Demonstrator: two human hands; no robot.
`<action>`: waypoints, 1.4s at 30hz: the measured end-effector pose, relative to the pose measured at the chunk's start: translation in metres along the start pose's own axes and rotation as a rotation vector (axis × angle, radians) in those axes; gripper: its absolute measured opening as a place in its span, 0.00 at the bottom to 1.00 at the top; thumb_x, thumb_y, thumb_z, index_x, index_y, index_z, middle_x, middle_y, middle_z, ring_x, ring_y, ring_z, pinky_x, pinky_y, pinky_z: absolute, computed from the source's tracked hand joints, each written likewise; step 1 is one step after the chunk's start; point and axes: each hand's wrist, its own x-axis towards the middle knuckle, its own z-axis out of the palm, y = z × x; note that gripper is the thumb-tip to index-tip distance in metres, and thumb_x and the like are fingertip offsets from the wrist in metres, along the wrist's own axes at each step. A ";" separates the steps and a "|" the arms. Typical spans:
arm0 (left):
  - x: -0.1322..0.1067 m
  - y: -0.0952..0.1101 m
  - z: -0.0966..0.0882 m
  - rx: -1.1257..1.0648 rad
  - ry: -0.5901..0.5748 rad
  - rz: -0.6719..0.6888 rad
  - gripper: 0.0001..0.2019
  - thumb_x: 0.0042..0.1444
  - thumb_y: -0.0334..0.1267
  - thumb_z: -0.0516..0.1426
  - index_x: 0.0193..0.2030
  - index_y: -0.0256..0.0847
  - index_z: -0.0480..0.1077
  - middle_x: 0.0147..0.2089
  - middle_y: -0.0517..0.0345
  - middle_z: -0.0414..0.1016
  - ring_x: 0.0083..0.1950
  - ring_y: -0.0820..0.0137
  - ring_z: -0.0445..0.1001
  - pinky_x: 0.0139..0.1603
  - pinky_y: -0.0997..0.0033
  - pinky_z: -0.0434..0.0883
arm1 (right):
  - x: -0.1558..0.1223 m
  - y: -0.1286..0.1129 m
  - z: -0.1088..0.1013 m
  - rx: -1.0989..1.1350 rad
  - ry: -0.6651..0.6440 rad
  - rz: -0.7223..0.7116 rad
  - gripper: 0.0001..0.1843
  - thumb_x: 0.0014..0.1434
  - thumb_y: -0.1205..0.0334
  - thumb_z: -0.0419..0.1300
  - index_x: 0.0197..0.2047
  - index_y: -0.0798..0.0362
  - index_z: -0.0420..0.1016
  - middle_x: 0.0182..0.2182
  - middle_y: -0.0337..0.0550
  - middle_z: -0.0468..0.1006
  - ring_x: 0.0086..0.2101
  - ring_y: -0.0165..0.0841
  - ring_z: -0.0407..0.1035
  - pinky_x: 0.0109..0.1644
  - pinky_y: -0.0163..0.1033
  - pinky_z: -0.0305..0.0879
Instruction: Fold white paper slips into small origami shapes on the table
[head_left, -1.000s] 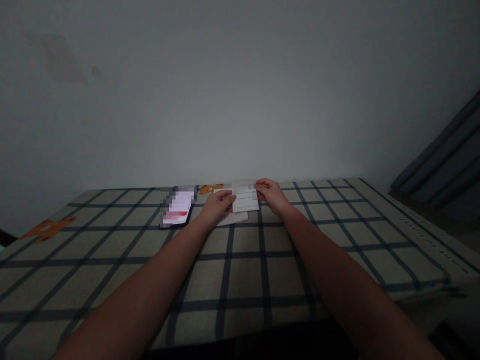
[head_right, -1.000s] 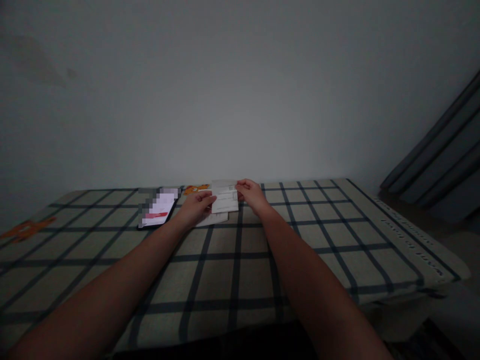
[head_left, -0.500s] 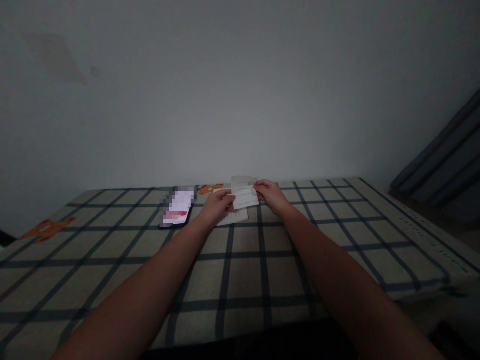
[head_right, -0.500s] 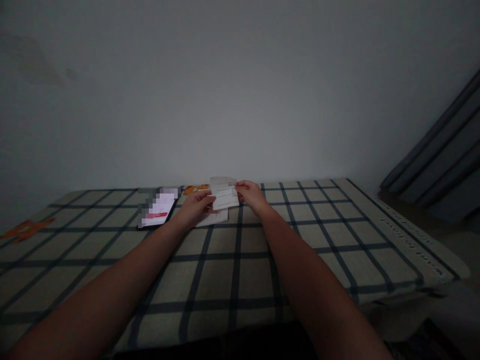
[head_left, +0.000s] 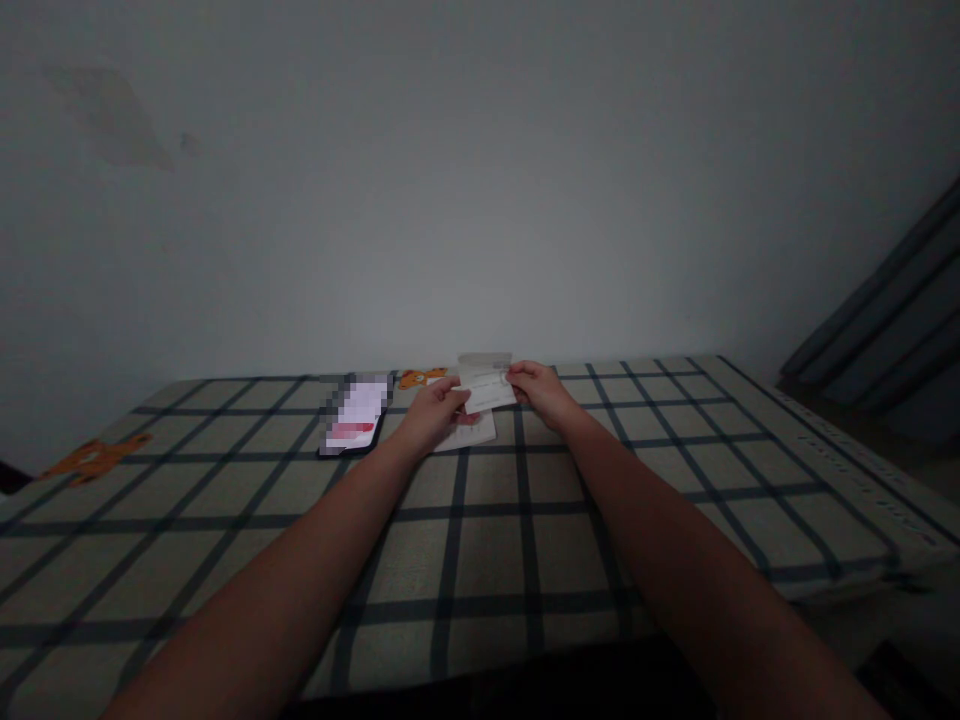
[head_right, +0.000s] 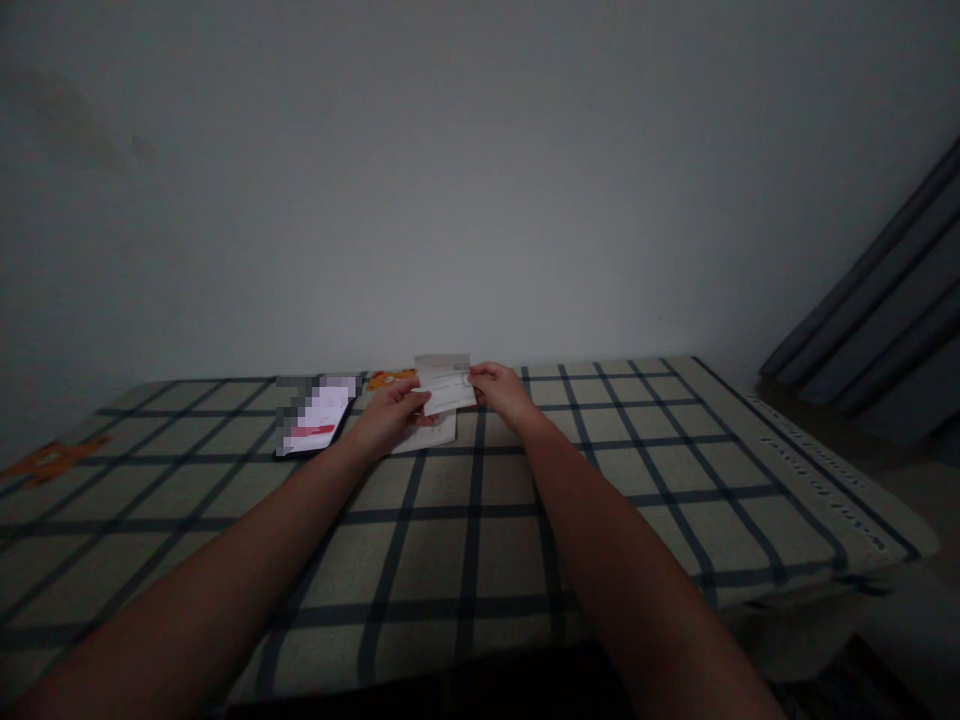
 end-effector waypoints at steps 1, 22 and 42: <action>0.000 0.000 0.000 -0.003 0.008 0.003 0.14 0.48 0.34 0.57 0.44 0.34 0.69 0.41 0.50 0.73 0.34 0.71 0.73 0.31 0.73 0.74 | -0.001 0.000 0.000 0.021 -0.022 0.006 0.10 0.48 0.62 0.59 0.35 0.56 0.70 0.27 0.40 0.73 0.24 0.26 0.66 0.28 0.33 0.65; 0.004 -0.007 -0.004 -0.096 0.002 -0.025 0.14 0.50 0.35 0.58 0.43 0.31 0.69 0.43 0.45 0.73 0.36 0.69 0.74 0.35 0.69 0.74 | -0.005 -0.002 0.003 -0.010 -0.130 0.036 0.10 0.49 0.62 0.59 0.37 0.57 0.71 0.29 0.43 0.74 0.24 0.25 0.67 0.25 0.30 0.67; 0.002 -0.006 -0.002 -0.027 0.051 -0.015 0.13 0.48 0.37 0.59 0.40 0.33 0.71 0.38 0.49 0.74 0.30 0.72 0.73 0.28 0.74 0.72 | -0.004 0.000 0.001 -0.042 -0.139 0.058 0.10 0.52 0.65 0.56 0.39 0.56 0.69 0.26 0.42 0.74 0.20 0.24 0.66 0.24 0.31 0.65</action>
